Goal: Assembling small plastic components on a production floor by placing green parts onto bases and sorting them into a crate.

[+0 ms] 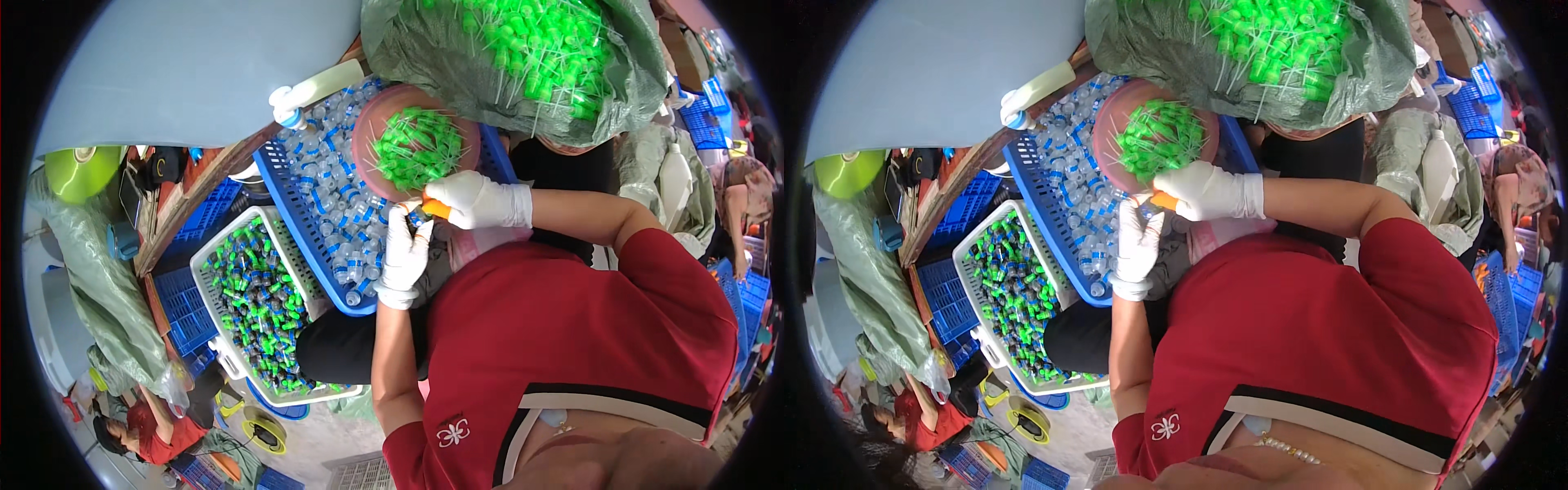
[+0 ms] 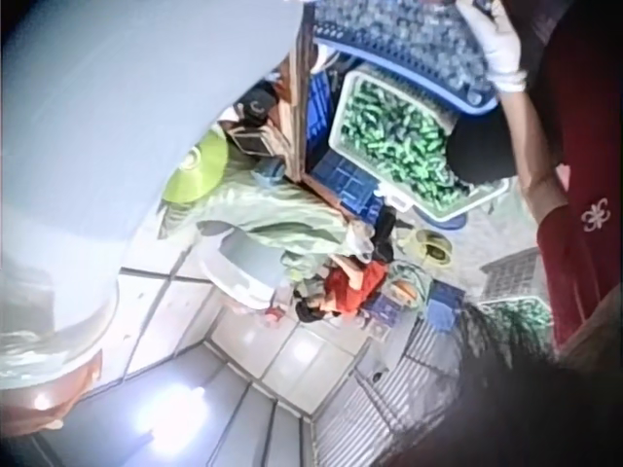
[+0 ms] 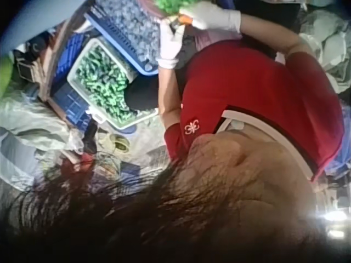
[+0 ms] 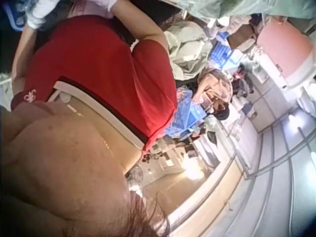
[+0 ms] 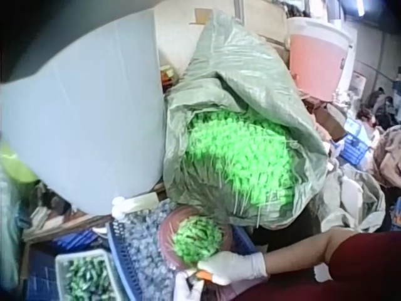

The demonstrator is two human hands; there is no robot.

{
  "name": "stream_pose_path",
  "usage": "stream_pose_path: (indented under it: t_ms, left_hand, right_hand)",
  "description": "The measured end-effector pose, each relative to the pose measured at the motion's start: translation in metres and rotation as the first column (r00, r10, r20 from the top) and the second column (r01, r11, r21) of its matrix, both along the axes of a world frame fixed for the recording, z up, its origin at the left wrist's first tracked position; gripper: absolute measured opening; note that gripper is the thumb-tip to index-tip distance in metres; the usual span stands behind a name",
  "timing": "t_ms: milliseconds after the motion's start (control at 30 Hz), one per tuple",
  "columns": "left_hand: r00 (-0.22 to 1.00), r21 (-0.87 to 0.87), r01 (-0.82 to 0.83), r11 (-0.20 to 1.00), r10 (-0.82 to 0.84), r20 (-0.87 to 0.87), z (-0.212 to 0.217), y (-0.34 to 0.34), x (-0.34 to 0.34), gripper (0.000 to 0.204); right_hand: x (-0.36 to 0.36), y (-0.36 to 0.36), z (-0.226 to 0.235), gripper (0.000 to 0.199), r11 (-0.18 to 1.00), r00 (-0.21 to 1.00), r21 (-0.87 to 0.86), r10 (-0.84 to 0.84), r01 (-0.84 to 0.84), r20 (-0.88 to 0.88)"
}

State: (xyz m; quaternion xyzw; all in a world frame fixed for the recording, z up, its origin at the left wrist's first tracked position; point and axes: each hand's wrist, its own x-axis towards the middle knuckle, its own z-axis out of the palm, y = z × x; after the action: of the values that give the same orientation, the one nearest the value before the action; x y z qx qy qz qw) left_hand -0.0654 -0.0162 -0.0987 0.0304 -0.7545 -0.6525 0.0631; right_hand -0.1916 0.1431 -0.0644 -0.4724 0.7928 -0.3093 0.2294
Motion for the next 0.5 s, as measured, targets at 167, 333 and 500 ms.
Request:
stream_pose_path:
  t_ms: [167,333,500]
  left_hand:
    - [0.979,-0.466,-0.171,0.868,0.096,-0.179,0.005,0.009,0.009,0.036]
    - [0.908,-0.81,-0.405,0.424,0.289,-0.302,0.017,-0.056,0.021,0.025]
    - [0.806,-0.902,-0.417,0.114,0.506,-0.309,0.02,-0.095,0.019,0.036]
  right_hand:
    - [0.004,-0.01,-0.041,0.034,0.964,0.725,-0.151,-0.057,0.218,0.686]
    - [-0.035,-0.024,-0.016,0.034,0.994,0.994,0.044,-0.103,0.104,-0.025]
    - [-0.081,-0.033,-0.055,0.029,0.958,0.906,0.16,-0.161,0.239,-0.391]
